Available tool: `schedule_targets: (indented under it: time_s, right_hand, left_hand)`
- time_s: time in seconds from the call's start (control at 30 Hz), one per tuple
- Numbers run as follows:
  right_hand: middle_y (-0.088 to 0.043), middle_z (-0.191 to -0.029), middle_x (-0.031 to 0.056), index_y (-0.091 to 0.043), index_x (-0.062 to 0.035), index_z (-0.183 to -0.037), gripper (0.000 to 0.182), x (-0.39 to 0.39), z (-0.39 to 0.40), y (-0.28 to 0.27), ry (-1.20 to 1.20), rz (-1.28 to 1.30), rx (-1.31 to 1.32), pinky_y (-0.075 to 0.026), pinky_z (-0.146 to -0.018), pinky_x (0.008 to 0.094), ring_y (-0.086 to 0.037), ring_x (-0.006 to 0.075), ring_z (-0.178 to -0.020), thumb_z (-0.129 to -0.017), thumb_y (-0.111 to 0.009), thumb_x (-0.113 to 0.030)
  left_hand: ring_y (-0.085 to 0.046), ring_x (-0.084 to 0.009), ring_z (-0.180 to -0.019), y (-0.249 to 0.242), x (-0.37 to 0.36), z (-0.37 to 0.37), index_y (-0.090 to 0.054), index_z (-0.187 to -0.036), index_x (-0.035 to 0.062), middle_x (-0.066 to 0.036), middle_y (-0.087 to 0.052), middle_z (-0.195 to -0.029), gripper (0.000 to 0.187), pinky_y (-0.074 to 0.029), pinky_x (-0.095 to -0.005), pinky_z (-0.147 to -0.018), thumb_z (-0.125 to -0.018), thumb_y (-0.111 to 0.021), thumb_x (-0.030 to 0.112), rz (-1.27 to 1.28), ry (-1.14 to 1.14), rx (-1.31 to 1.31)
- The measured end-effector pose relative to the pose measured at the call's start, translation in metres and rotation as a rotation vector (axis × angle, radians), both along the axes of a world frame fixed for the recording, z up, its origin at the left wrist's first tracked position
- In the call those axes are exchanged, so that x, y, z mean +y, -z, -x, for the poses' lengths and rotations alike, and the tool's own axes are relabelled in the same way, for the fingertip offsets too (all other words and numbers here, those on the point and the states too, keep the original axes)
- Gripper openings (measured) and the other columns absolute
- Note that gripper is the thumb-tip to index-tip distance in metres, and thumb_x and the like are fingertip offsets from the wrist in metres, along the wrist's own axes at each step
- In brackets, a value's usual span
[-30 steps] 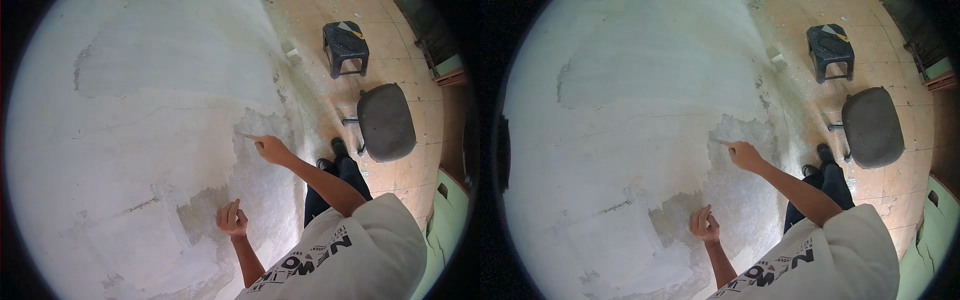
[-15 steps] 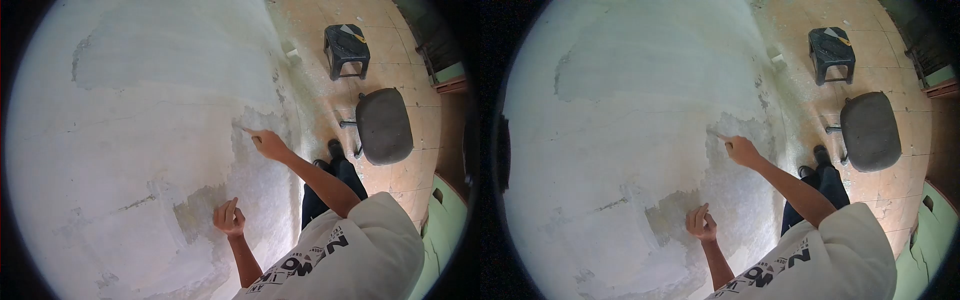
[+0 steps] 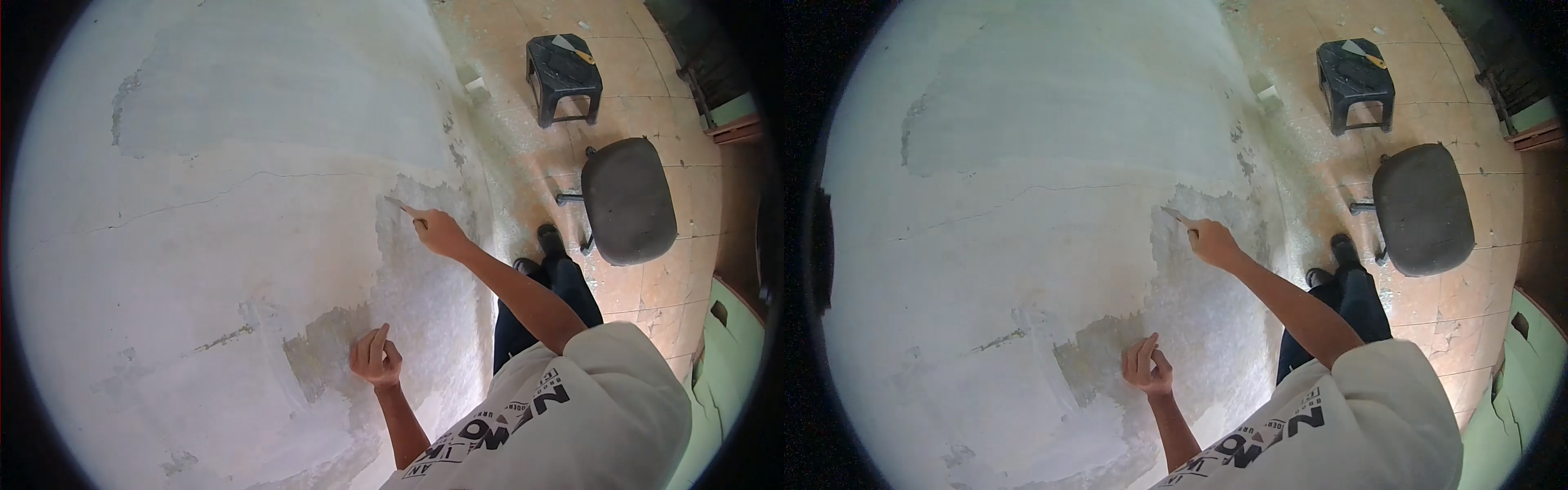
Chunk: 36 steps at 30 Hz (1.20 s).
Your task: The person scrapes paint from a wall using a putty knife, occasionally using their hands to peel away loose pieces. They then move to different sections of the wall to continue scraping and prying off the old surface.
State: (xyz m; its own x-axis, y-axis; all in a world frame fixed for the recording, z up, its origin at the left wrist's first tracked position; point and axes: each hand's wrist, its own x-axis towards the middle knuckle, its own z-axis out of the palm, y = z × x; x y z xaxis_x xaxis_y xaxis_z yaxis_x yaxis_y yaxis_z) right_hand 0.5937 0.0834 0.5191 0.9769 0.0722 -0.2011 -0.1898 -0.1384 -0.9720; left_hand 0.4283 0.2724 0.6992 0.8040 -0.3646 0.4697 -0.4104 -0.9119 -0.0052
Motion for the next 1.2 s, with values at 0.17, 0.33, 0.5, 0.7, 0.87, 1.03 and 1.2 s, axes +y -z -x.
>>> schedule_targets:
  time_s: [0.17,0.33,0.5,0.7,0.87,1.03,1.2]
  right_hand:
    - [-0.065,-0.077,0.0229,-0.057,-0.0296,-0.155,0.056,0.004,-0.007,-0.005,0.004,-0.016,-0.025,-0.052,-0.067,0.0465,-0.063,0.0355,-0.063,-0.102,-0.050,-0.014]
    - [-0.071,-0.089,0.0259,-0.059,-0.0197,-0.154,0.052,-0.005,-0.021,-0.005,0.039,-0.003,-0.050,-0.056,-0.075,0.0520,-0.070,0.0415,-0.079,-0.103,-0.050,-0.014]
    - [-0.071,-0.087,0.0241,-0.059,-0.0223,-0.155,0.053,-0.002,-0.027,0.010,-0.010,0.027,0.017,-0.056,-0.074,0.0502,-0.069,0.0396,-0.076,-0.103,-0.050,-0.014]
    - [-0.070,-0.083,0.0225,-0.060,-0.0258,-0.153,0.053,-0.014,-0.022,0.000,-0.036,-0.038,0.059,-0.056,-0.072,0.0482,-0.067,0.0374,-0.070,-0.103,-0.051,-0.014]
    - [-0.071,-0.084,0.0233,-0.063,-0.0258,-0.151,0.053,-0.029,-0.021,-0.001,-0.073,-0.059,0.099,-0.056,-0.073,0.0484,-0.068,0.0381,-0.071,-0.101,-0.051,-0.014]
    - [-0.072,-0.088,0.0259,-0.064,-0.0230,-0.149,0.052,-0.001,-0.017,0.005,0.004,-0.006,0.062,-0.057,-0.075,0.0501,-0.071,0.0395,-0.076,-0.100,-0.051,-0.015]
    - [-0.053,-0.066,0.0125,-0.058,-0.0222,-0.155,0.053,-0.010,-0.025,0.018,-0.054,-0.051,0.079,-0.047,-0.060,0.0392,-0.050,0.0188,-0.057,-0.104,-0.049,-0.012]
  left_hand:
    - [-0.068,-0.0236,-0.071,-0.003,0.003,-0.001,-0.081,-0.098,0.0089,-0.006,-0.073,-0.085,0.039,-0.052,-0.0375,-0.064,-0.075,-0.060,-0.014,0.024,0.026,0.022]
    - [-0.068,-0.0229,-0.071,-0.003,0.003,0.002,-0.081,-0.098,0.0090,-0.005,-0.072,-0.084,0.039,-0.052,-0.0368,-0.063,-0.075,-0.059,-0.015,-0.003,0.024,0.015]
    - [-0.068,-0.0226,-0.071,0.000,0.001,-0.001,-0.081,-0.097,0.0093,-0.005,-0.072,-0.085,0.040,-0.052,-0.0372,-0.063,-0.075,-0.059,-0.015,0.006,0.008,0.014]
    - [-0.068,-0.0184,-0.070,-0.001,0.002,-0.007,-0.082,-0.097,0.0128,-0.002,-0.074,-0.086,0.039,-0.046,-0.0349,-0.059,-0.073,-0.063,-0.011,0.000,0.034,-0.020]
    - [-0.068,-0.0220,-0.070,0.000,-0.005,-0.007,-0.082,-0.097,0.0121,-0.003,-0.074,-0.087,0.038,-0.049,-0.0364,-0.061,-0.074,-0.063,-0.013,-0.058,-0.015,0.003]
    - [-0.067,-0.0223,-0.069,0.001,0.002,-0.008,-0.082,-0.097,0.0120,-0.003,-0.075,-0.087,0.038,-0.049,-0.0371,-0.061,-0.074,-0.062,-0.012,-0.019,0.001,-0.001]
    - [-0.067,-0.0228,-0.070,0.003,0.000,-0.003,-0.082,-0.097,0.0120,-0.004,-0.074,-0.087,0.038,-0.049,-0.0375,-0.061,-0.075,-0.062,-0.012,-0.020,-0.030,-0.014]
